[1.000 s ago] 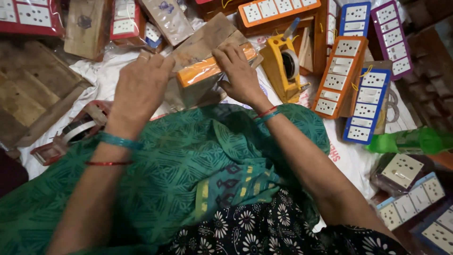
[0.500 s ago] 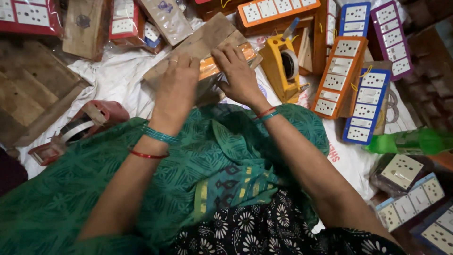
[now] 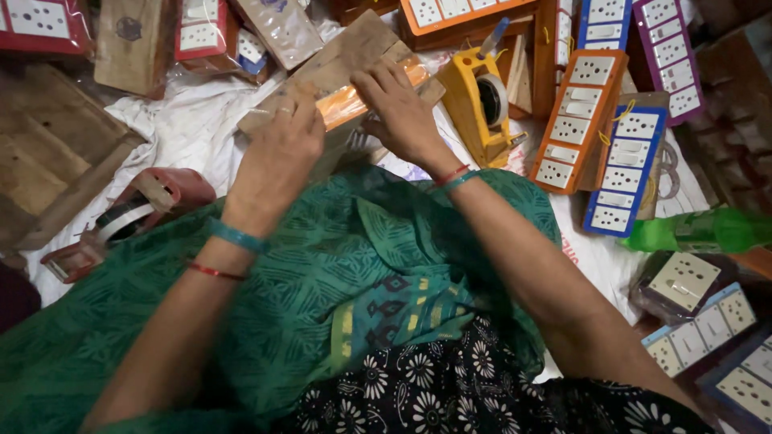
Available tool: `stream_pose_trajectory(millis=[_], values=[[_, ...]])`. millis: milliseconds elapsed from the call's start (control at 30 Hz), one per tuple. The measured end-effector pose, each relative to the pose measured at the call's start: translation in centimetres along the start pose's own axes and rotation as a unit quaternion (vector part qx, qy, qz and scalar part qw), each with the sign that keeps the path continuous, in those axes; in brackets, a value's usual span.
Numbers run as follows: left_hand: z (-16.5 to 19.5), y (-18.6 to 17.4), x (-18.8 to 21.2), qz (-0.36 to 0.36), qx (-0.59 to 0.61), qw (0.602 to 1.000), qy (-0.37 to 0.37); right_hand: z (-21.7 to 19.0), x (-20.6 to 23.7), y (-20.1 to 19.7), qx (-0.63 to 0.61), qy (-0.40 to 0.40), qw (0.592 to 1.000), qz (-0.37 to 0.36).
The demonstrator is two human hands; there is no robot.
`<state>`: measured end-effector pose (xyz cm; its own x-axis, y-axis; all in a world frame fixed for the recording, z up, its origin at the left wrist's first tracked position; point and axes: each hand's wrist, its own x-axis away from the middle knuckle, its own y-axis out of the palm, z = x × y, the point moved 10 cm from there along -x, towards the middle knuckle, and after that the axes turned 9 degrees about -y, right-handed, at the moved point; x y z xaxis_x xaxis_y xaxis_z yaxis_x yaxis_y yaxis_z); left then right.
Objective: The person places electrical switchboards into clear plastic bags and seals them using a handheld tape dispenser. They handle multiple switchboards of different colors, wrapping each one individually and setting the packaged items aside.
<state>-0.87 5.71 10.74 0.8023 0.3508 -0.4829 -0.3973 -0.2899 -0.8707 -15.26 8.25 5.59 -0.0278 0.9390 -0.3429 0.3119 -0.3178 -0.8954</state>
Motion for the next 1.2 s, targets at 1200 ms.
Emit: stream_pose_trajectory(millis=[1200], values=[[0.4, 2.2, 4.8, 0.096, 0.159, 0.960, -0.209, 26.5, 21.6, -4.6, -0.254, 0.353, 0.878, 0.198]])
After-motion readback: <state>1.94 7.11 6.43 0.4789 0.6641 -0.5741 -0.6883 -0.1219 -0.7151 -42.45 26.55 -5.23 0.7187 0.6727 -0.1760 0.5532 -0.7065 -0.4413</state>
